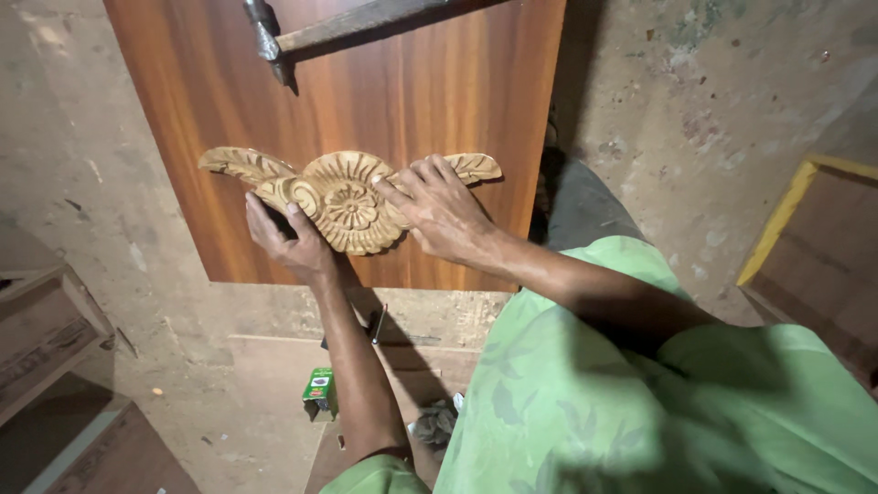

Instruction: The person applies white adhesive to the back of a carved wooden piece, positions it on a wooden board, and secures it using a hammer and nails. They also use a tape measure to check alignment before nailing.

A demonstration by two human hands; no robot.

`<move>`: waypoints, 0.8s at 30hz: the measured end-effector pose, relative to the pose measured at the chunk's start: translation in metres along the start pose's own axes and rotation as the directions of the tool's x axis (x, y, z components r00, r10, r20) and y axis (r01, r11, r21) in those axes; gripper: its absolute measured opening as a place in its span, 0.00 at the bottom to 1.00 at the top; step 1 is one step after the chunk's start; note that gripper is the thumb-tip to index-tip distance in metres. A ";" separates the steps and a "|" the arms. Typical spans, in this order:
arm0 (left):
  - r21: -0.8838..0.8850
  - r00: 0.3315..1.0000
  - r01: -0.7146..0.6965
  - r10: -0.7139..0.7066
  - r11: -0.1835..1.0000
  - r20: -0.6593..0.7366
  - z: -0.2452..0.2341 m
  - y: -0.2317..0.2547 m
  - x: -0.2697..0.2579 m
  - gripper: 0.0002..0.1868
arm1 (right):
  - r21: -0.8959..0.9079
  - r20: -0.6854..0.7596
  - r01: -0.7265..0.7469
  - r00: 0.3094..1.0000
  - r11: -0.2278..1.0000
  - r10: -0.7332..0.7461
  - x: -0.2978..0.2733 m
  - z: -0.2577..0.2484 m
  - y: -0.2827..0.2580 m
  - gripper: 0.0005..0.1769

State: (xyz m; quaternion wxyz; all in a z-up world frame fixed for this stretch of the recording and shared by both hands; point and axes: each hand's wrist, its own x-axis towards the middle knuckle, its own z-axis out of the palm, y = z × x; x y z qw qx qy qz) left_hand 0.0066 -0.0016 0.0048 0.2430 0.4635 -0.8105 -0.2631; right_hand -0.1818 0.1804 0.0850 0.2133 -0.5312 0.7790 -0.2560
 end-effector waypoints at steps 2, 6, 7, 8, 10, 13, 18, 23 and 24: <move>-0.005 1.000 0.005 -0.005 1.000 -0.002 -0.002 0.003 -0.001 0.30 | 0.008 0.011 0.003 1.000 1.000 -0.004 -0.001 0.000 -0.001 0.47; -0.020 1.000 0.013 -0.012 1.000 0.010 -0.002 0.007 0.001 0.30 | -0.042 0.024 0.011 1.000 0.999 -0.010 -0.002 0.003 0.000 0.47; -0.018 1.000 0.006 -0.006 1.000 0.005 -0.002 0.007 0.002 0.30 | -0.052 0.035 0.012 0.999 0.999 -0.010 -0.002 0.004 0.000 0.47; -0.015 1.000 0.000 0.000 1.000 0.000 -0.002 0.006 0.002 0.30 | -0.041 0.032 0.009 0.999 0.999 -0.007 -0.002 0.005 -0.001 0.47; -0.021 1.000 0.004 -0.004 1.000 -0.007 -0.002 0.003 0.000 0.30 | -0.019 0.025 0.006 1.000 1.000 -0.005 -0.001 0.006 0.000 0.47; -0.005 1.000 0.018 -0.018 1.000 0.003 0.002 -0.008 -0.004 0.30 | -0.063 -0.021 0.027 0.999 0.998 -0.029 0.000 0.006 0.001 0.47; -0.013 0.997 0.072 -0.072 0.997 -0.022 0.010 -0.018 -0.007 0.30 | 0.054 -0.028 0.046 0.999 0.997 -0.044 0.007 -0.009 -0.009 0.44; -0.008 0.993 0.097 -0.097 0.995 -0.068 0.004 -0.006 -0.006 0.33 | -0.090 -0.021 0.110 0.994 0.990 -0.112 0.006 -0.010 -0.037 0.43; 0.020 0.993 0.077 -0.075 0.997 -0.090 0.003 -0.003 -0.003 0.33 | -0.122 0.019 0.114 0.994 0.986 -0.112 0.006 -0.007 -0.038 0.46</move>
